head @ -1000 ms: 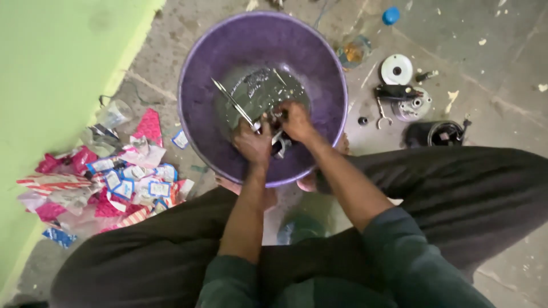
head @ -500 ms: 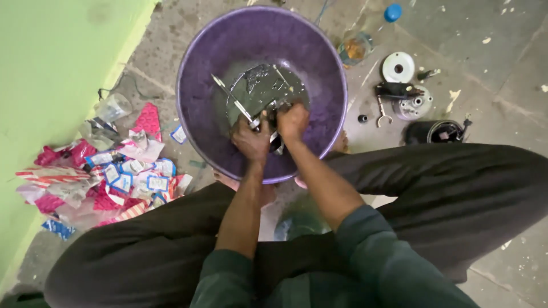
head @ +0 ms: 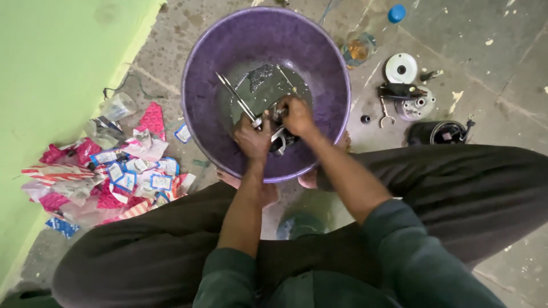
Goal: Scrubbing and cleaning motorcycle engine components inside a purple basin.
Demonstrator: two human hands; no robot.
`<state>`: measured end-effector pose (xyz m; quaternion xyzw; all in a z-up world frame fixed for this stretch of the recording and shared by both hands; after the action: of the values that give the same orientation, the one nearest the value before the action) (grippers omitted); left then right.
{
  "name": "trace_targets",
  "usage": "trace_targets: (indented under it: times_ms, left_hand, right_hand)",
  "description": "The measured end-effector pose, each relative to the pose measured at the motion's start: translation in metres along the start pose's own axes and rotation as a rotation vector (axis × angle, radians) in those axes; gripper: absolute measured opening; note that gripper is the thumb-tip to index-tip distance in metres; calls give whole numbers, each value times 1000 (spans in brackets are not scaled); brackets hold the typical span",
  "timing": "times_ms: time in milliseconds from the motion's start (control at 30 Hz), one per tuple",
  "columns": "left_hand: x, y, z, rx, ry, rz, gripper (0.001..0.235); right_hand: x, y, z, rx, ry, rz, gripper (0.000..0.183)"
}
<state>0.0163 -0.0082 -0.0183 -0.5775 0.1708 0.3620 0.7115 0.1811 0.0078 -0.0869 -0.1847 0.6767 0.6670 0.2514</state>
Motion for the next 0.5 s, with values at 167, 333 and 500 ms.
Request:
trace_targets:
  times_ms: [167, 333, 500]
  left_hand:
    - [6, -2, 4, -17, -29, 33, 41]
    - [3, -1, -5, 21, -71, 80, 41]
    - [-2, 13, 3, -12, 23, 32, 45]
  right_hand:
    - [27, 20, 2, 408, -261, -158, 28]
    - [39, -53, -39, 546, -348, -104, 30]
    - [8, -70, -16, 696, -130, 589, 22]
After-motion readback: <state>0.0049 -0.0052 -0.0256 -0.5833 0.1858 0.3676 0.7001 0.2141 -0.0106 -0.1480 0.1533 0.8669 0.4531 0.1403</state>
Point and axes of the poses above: each hand's wrist, its own z-axis towards the middle knuckle, its own x-axis out of the palm, y = z × x, the point moved 1 cm from there along z, towards the middle knuckle, and after that the axes turned 2 degrees about z, right-handed, at the moved point
